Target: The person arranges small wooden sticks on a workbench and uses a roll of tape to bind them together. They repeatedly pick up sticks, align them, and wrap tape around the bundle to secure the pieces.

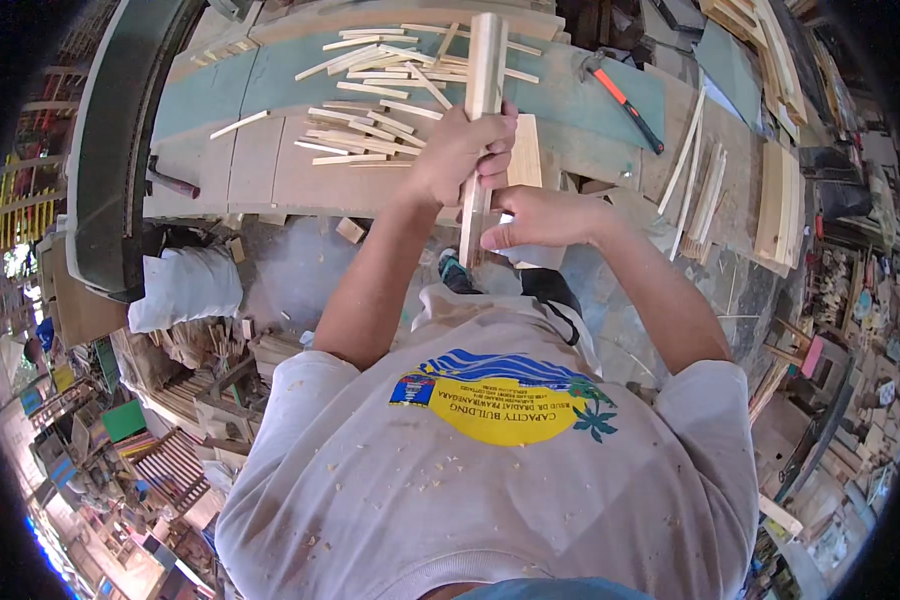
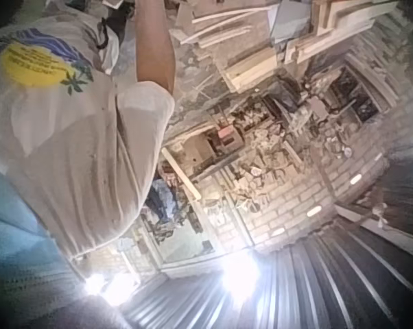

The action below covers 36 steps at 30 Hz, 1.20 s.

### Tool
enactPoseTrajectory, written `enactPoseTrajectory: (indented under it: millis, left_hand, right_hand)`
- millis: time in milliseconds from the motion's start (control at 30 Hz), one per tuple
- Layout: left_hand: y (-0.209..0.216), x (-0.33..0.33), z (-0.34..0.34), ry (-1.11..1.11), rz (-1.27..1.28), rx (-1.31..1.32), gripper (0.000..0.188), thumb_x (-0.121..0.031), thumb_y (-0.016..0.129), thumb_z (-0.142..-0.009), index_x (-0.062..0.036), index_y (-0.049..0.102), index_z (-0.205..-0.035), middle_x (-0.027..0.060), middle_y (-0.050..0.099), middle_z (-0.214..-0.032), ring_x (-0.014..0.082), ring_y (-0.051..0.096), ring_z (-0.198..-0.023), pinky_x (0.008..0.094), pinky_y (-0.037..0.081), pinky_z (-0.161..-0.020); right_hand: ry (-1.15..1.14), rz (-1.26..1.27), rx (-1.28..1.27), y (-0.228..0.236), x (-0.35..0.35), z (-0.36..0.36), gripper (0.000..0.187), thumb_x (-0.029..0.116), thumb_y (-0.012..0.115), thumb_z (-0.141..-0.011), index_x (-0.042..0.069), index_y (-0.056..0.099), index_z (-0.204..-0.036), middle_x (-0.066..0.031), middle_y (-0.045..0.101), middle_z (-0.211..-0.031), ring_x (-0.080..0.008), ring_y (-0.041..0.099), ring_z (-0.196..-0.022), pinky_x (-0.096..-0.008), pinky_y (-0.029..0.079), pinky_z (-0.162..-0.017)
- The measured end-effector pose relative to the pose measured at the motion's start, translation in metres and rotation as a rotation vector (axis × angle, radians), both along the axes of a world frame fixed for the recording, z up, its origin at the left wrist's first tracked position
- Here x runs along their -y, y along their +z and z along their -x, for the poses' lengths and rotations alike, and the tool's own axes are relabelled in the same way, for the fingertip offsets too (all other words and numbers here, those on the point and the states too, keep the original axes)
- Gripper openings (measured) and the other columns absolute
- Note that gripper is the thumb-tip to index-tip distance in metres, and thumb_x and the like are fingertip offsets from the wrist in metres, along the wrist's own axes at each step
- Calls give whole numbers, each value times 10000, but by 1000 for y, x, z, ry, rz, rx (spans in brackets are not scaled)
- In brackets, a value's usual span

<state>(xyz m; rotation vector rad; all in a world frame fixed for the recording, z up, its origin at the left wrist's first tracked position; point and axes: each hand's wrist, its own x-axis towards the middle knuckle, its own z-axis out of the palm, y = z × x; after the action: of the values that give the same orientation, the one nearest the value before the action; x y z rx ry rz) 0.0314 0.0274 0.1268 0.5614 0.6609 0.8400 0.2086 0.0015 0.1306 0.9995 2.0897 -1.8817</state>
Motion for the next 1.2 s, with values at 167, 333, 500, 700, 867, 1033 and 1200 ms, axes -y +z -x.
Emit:
enactPoseTrajectory:
  millis: [167,333,500,700,867,1033,1200]
  left_hand:
    - [-24,0,-2,-67,-2,624,226,-155,624,-938,-40,571,-1126,14,499,-706,105,461,-482,263,417,-417]
    - [-38,-4,1,245,-140,-366,368,-265,659,-919,43,596,-1111,86,655,-822,196,669,-640,325,549,-588]
    - [-21,8,5,391,-397,-1223,505,-292,724,-838,99,568,-1117,216,695,-856,292,712,-760,393,556,-715]
    - [-2,4,66,233,-70,-340,374,-260,614,-978,-36,517,-1261,-18,451,-718,85,431,-535,244,374,-435]
    - [-13,18,84,47,-156,560,418,-352,516,-1039,-35,511,-1311,-26,415,-706,63,383,-501,226,372,-429]
    - [-22,16,88,203,-89,423,400,-332,485,-1042,-10,550,-1270,18,520,-745,136,500,-560,291,456,-517]
    - [-23,23,94,423,-356,-789,516,-369,622,-956,72,554,-1214,118,659,-918,223,659,-744,370,546,-691]
  right_hand:
    - [100,32,-88,-6,-14,-3,739,526,736,-871,41,539,-1392,-114,637,-1274,-207,597,-1165,-337,483,-983]
    - [-8,57,102,-46,-14,11,683,480,719,-901,42,542,-1394,-108,651,-1263,-208,605,-1156,-322,482,-978]
    - [-27,-117,197,-48,-8,49,629,405,713,-888,75,551,-1399,-169,687,-1234,-286,651,-1124,-359,494,-969]
    - [64,-61,2,-6,-1,65,616,421,759,-845,100,598,-1346,-148,656,-1293,-288,607,-1190,-374,448,-1037]
    - [218,21,-188,-6,-5,79,722,507,790,-814,97,572,-1367,-112,649,-1275,-253,589,-1202,-364,442,-1040]
    - [250,242,-66,-28,-13,94,785,582,781,-795,65,582,-1351,-131,632,-1289,-257,570,-1219,-360,418,-1066]
    - [14,8,-49,-35,2,109,561,482,762,-849,67,669,-1215,-134,702,-1180,-266,630,-1115,-364,459,-996]
